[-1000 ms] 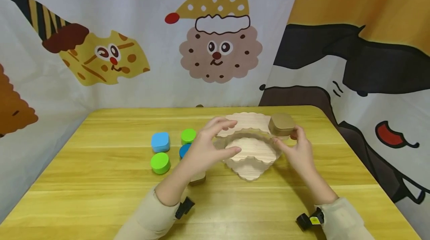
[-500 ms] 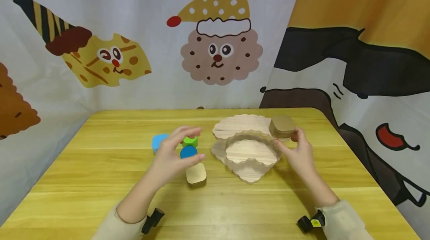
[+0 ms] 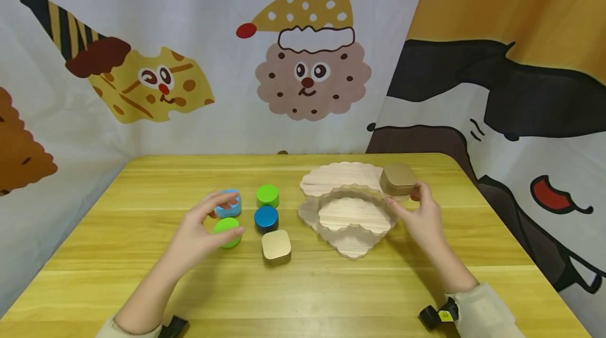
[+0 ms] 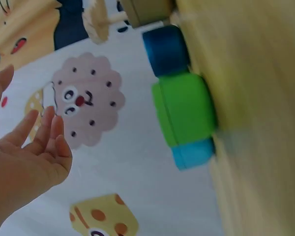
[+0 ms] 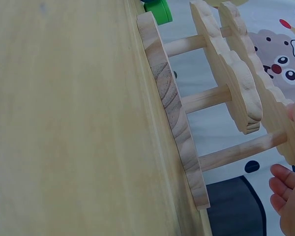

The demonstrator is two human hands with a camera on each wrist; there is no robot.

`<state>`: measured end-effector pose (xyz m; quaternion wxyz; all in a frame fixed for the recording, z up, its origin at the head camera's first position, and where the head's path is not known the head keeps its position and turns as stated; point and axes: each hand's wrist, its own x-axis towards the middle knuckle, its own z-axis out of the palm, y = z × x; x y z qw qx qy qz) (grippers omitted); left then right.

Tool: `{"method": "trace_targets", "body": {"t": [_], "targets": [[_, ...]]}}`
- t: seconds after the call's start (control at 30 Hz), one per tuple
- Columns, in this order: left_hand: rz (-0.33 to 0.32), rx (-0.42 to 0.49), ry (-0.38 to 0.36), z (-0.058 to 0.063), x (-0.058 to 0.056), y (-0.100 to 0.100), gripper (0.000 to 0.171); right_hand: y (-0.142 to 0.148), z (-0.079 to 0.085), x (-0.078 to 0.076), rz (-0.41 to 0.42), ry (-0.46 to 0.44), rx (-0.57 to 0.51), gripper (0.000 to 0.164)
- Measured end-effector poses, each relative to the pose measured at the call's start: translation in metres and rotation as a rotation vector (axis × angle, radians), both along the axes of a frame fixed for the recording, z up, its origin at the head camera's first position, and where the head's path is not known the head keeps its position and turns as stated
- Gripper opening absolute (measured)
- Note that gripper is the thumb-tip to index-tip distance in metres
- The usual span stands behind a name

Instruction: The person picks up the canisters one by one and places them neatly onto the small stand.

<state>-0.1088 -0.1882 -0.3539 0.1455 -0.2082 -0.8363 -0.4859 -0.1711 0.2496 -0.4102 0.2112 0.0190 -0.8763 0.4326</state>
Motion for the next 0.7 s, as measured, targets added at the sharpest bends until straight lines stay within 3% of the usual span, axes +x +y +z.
{"method": "trace_targets", "body": {"t": [0.23,0.7], "targets": [[-0.012,-0.077,0.009,-0.015,-0.007,-0.018,0.067,-0.001,0.000,0.000,0.000,0.007,0.003,0.069],[-0.103,-0.164,-0.213,-0.035,-0.025,-0.046,0.063,0.001,0.000,0.000,0.006,0.007,-0.004,0.070]]}}
